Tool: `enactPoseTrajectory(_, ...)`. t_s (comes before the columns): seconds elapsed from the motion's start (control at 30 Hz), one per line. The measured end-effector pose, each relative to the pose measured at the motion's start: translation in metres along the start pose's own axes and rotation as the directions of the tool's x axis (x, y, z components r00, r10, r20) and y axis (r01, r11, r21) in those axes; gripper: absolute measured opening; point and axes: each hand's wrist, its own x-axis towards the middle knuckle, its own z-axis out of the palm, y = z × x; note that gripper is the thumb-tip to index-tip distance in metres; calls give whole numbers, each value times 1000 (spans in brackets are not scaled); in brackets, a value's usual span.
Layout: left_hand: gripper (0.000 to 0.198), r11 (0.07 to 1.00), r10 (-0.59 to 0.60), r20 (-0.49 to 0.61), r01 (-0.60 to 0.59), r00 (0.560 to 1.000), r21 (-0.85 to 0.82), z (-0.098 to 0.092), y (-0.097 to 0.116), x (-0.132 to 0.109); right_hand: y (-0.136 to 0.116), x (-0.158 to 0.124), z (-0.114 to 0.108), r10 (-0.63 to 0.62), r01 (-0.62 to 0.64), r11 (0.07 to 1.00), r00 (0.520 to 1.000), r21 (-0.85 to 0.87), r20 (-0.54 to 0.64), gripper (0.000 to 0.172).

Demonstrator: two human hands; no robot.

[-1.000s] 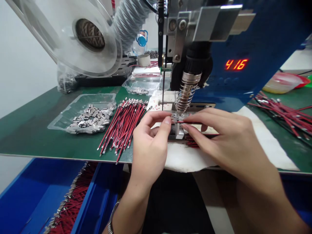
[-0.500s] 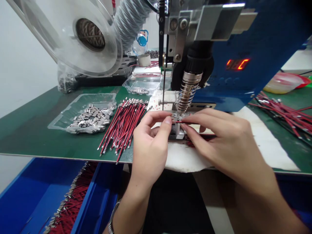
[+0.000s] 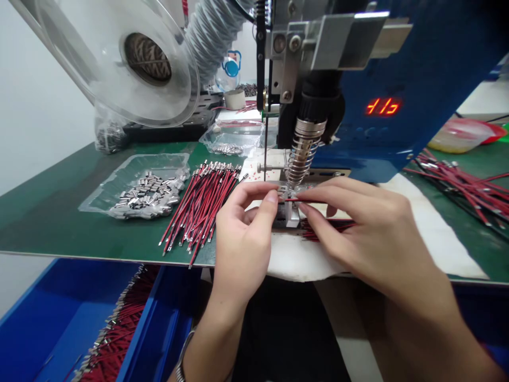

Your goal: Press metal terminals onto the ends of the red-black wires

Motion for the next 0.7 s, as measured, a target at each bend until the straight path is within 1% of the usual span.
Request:
enactPoseTrajectory(0.1, 5, 1000, 2, -8, -2, 1000, 14, 0, 0, 0, 4, 2, -2, -5, 4, 1000, 1000, -19, -15, 17)
enactPoseTrajectory(0.23, 6, 999, -6, -8, 6, 1000, 35, 0, 0, 0, 6, 4, -5, -11, 11, 1000, 1000, -26, 0, 17)
enactPoseTrajectory(0.33, 5, 1000, 1, -3, -1, 1000, 30, 0, -1, 0, 7, 4, -6, -23, 23, 1000, 999, -10, 23, 18)
enactPoseTrajectory(0.47, 7, 998, 4, -26, -3, 1000, 70, 1, 0, 0, 7, 4, -7, -10, 10, 1000, 999, 13, 44, 19)
enactPoseTrajectory(0.7, 8, 989, -20, -29, 24, 999, 145, 5, 5, 2, 8, 8, -10, -6, 7, 1000, 995, -17, 98, 17)
